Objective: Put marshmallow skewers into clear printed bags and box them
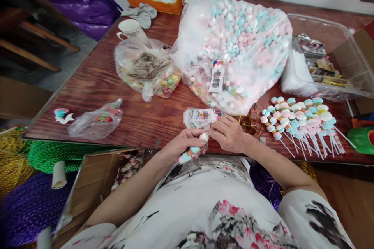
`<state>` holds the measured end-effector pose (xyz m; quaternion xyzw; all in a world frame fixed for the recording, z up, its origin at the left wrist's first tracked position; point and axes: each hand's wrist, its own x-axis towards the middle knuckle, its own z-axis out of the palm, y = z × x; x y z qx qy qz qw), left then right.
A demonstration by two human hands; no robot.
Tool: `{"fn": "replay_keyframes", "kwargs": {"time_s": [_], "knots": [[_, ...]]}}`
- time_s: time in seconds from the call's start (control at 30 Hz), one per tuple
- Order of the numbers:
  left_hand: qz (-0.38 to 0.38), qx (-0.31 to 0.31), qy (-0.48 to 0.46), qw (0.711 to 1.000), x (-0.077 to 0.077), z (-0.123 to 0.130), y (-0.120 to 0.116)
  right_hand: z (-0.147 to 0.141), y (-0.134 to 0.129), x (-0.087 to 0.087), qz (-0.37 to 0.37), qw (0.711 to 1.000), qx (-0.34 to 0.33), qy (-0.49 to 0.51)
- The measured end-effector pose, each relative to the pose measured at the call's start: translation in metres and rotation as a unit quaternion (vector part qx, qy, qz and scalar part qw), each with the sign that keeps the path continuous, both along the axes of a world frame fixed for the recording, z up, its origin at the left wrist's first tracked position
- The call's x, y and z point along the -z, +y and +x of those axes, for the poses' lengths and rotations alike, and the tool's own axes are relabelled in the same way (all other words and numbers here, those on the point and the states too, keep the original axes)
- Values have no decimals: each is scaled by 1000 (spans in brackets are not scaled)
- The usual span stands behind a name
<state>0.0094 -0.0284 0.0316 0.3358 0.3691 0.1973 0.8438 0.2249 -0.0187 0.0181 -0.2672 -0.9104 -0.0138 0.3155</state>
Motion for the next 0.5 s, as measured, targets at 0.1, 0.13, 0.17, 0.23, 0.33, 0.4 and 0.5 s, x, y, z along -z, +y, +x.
{"fn": "replay_keyframes", "kwargs": {"time_s": [0.1, 0.13, 0.17, 0.23, 0.33, 0.4, 0.5], "knots": [[30, 0, 15, 999, -1, -2, -3, -1, 1, 3, 19, 1000, -11, -5], [51, 0, 23, 998, -2, -3, -4, -2, 1, 4, 7, 1000, -9, -5], [84, 1, 35, 996, -1, -3, -6, -3, 0, 6, -13, 1000, -4, -1], [198, 2, 75, 977, 2, -3, -10, -6, -3, 8, -61, 998, 7, 21], [440, -27, 170, 881, 12, -1, -17, -20, -12, 9, -157, 979, 62, 114], [570, -57, 230, 786, 22, -1, -20, -34, -19, 10, -281, 926, 115, 225], [666, -76, 292, 682, 36, -7, -24, -57, -24, 13, -532, 721, 131, 424]]}}
